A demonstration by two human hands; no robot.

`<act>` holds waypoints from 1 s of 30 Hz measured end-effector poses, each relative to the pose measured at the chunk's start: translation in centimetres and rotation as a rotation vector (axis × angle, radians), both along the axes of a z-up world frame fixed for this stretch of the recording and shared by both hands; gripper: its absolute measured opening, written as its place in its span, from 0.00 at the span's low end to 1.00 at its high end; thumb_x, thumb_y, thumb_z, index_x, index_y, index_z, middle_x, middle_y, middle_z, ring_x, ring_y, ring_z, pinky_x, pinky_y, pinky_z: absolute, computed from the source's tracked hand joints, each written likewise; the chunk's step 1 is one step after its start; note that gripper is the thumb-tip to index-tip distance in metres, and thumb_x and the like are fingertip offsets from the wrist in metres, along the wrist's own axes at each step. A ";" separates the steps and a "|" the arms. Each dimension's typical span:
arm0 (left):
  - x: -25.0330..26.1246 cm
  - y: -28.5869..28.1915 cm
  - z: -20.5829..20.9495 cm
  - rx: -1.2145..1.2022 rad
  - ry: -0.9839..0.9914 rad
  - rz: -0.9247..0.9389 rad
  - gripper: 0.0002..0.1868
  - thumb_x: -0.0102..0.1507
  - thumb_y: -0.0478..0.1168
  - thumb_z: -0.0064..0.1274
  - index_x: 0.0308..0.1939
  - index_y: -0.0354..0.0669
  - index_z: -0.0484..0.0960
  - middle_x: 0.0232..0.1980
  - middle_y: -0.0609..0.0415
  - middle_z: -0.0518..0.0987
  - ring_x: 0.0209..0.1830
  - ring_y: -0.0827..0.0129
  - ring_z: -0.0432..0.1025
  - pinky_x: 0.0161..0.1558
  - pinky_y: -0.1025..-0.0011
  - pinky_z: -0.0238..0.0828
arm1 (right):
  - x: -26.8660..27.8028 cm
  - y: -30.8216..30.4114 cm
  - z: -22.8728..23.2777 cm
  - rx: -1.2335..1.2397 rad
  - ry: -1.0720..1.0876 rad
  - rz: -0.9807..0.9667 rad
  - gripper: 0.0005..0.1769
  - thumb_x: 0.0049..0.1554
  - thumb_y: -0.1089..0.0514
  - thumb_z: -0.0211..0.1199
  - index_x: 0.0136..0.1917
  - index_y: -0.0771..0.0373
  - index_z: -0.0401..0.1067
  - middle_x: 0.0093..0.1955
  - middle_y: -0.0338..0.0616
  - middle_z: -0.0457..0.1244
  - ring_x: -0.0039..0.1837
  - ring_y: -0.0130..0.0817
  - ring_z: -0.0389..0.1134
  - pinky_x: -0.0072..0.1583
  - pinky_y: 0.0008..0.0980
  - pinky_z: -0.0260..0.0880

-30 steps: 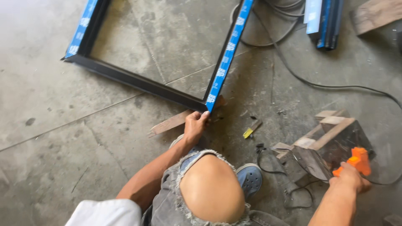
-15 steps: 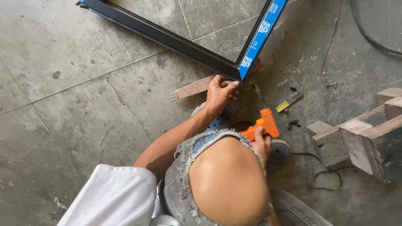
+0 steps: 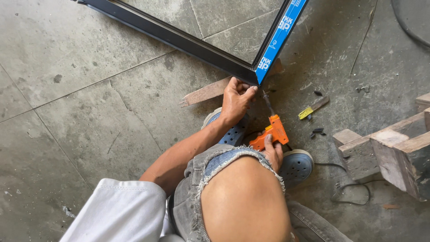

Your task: The person assembles a rectangular frame on the floor. They use a utility knife to trim the blue protective film at the corners and then use a hot glue gun to apply adhesive to the joints, pressing them together to secure the frame.

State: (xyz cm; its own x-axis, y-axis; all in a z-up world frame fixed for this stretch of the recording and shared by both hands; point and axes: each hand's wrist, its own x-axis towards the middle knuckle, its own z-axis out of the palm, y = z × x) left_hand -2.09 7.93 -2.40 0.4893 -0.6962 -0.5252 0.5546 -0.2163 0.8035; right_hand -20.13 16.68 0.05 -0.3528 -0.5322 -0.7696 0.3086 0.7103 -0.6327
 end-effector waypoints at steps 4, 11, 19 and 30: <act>-0.1 -0.1 -0.1 -0.004 -0.024 -0.005 0.15 0.62 0.33 0.59 0.49 0.37 0.72 0.34 0.48 0.81 0.24 0.71 0.77 0.16 0.81 0.70 | -2.6 0.7 -3.5 0.111 0.053 0.200 0.27 0.62 0.48 0.70 0.67 0.65 0.69 0.62 0.60 0.66 0.63 0.51 0.71 0.67 0.49 0.73; -0.2 -0.2 -0.5 0.014 -0.007 0.003 0.15 0.61 0.33 0.60 0.49 0.37 0.72 0.33 0.49 0.81 0.23 0.72 0.76 0.16 0.81 0.68 | -0.8 -0.3 -0.8 0.149 0.071 0.236 0.24 0.62 0.45 0.69 0.64 0.60 0.71 0.56 0.56 0.69 0.57 0.46 0.74 0.64 0.46 0.75; -0.5 0.0 -2.4 0.036 0.028 0.035 0.20 0.61 0.33 0.61 0.53 0.37 0.69 0.33 0.50 0.81 0.23 0.73 0.76 0.17 0.81 0.68 | -0.6 -0.8 -1.0 0.208 0.092 0.287 0.26 0.61 0.40 0.68 0.65 0.55 0.71 0.53 0.57 0.69 0.53 0.47 0.74 0.63 0.46 0.73; -0.1 -0.2 -0.9 0.061 0.059 0.036 0.24 0.60 0.33 0.62 0.55 0.38 0.67 0.33 0.52 0.82 0.22 0.74 0.75 0.17 0.82 0.69 | 1.0 -1.9 -0.2 0.212 0.047 0.287 0.27 0.60 0.39 0.69 0.64 0.56 0.70 0.51 0.60 0.69 0.51 0.47 0.74 0.60 0.46 0.75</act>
State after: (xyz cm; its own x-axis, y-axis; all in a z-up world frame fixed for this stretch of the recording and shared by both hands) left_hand -2.16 7.77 -3.33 0.4805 -0.6444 -0.5948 0.6087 -0.2432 0.7552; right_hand -19.14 14.83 -0.19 -0.2501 -0.4446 -0.8601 0.0519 0.8809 -0.4705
